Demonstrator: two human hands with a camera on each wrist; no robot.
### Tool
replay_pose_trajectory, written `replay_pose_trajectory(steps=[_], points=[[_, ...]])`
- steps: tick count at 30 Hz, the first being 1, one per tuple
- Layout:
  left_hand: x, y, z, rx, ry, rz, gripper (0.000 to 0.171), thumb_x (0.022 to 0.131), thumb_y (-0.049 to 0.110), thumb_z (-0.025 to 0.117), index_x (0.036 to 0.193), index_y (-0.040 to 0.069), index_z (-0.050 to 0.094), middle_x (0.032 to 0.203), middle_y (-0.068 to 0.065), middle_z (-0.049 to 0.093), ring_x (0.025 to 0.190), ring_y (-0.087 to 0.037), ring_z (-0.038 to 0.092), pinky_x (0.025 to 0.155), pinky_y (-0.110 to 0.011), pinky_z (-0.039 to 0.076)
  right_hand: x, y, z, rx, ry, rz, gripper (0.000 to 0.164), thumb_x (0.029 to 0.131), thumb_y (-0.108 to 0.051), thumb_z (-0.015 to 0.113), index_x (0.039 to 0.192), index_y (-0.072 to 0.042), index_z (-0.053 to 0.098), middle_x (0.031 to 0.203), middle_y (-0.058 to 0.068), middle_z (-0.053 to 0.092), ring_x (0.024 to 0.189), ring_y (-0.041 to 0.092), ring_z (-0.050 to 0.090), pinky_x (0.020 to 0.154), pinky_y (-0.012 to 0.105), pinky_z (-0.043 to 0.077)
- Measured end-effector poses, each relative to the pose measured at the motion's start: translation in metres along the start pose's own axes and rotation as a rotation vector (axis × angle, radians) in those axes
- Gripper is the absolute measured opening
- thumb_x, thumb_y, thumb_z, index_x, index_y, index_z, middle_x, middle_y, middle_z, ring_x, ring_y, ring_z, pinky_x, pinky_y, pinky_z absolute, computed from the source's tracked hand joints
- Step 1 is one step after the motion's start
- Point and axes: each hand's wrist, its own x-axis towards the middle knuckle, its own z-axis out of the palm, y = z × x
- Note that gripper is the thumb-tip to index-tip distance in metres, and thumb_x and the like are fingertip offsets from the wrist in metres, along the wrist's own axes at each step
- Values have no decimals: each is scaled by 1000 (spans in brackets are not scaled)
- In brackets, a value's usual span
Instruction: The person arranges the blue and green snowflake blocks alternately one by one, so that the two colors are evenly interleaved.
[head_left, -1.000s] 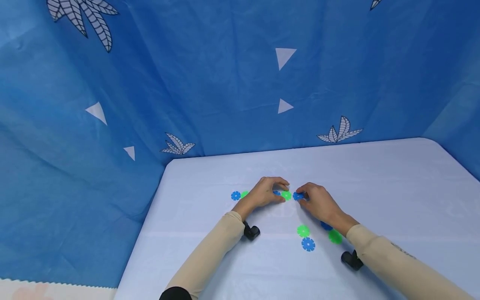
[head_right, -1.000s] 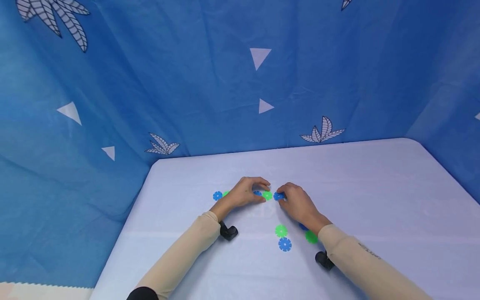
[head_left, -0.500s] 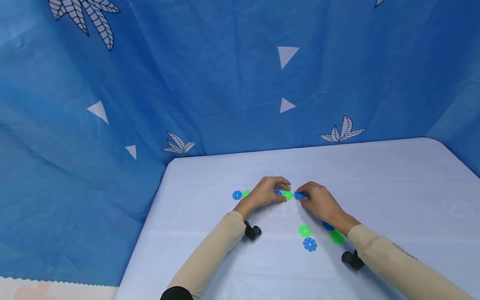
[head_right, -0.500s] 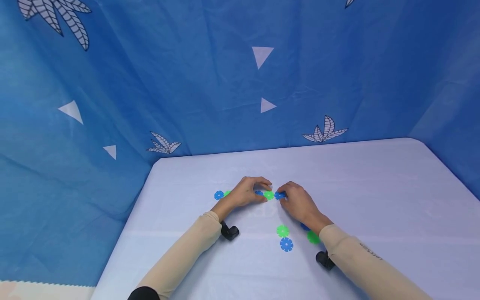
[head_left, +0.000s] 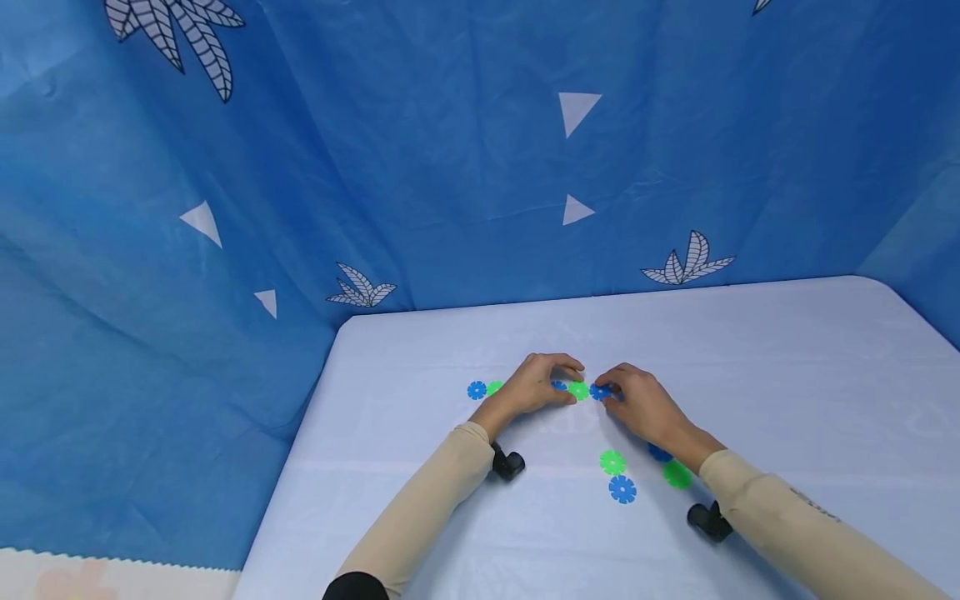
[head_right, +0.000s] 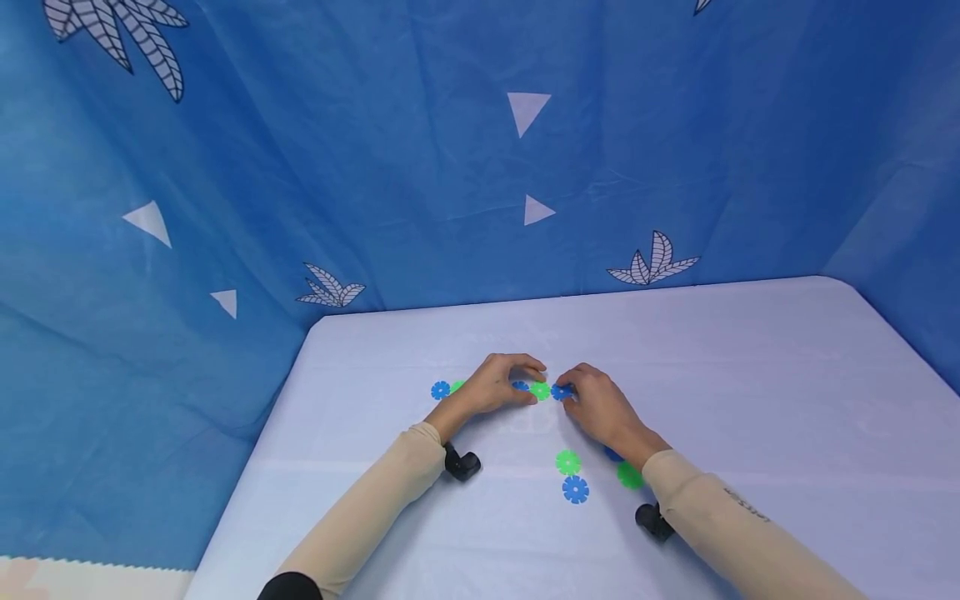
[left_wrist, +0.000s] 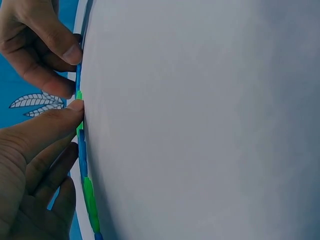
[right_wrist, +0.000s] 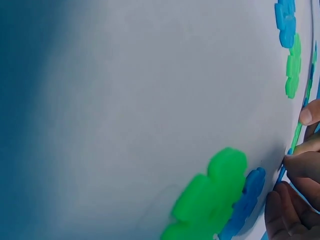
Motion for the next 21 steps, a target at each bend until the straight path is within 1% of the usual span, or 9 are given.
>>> replay_pose_trajectory(steps=[5,14,19,21], points=[[0,0,1,-8,3,-1,46,83,12,80,127,14,65,110,8,72,123,-9,54,111,-32,35,0,0,0,-6,-7,-3,30,85,-2,74,114,3,68,111,17,63,95,29,64,84,46,55],[0,-1,1,-8,4,8,46,84,13,80,127,13,65,110,7,72,122,-10,54,110,-32,36,1,-1,0,-14,-8,9,31,86,-2,73,116,4,67,113,17,63,96,29,63,84,46,55],[0,-1,0,-13,1,1,46,83,13,80,127,14,65,111,8,72,122,-9,54,110,-33,36,1,0,-2,14,-9,37,34,86,-5,73,118,4,65,110,17,63,96,29,62,83,46,55],[0,0,0,-15,-1,-3,46,83,13,80,127,14,65,111,8,72,122,-9,54,110,-33,36,0,0,-2,32,7,50,34,86,-6,73,119,3,66,108,16,63,94,28,61,82,45,55]])
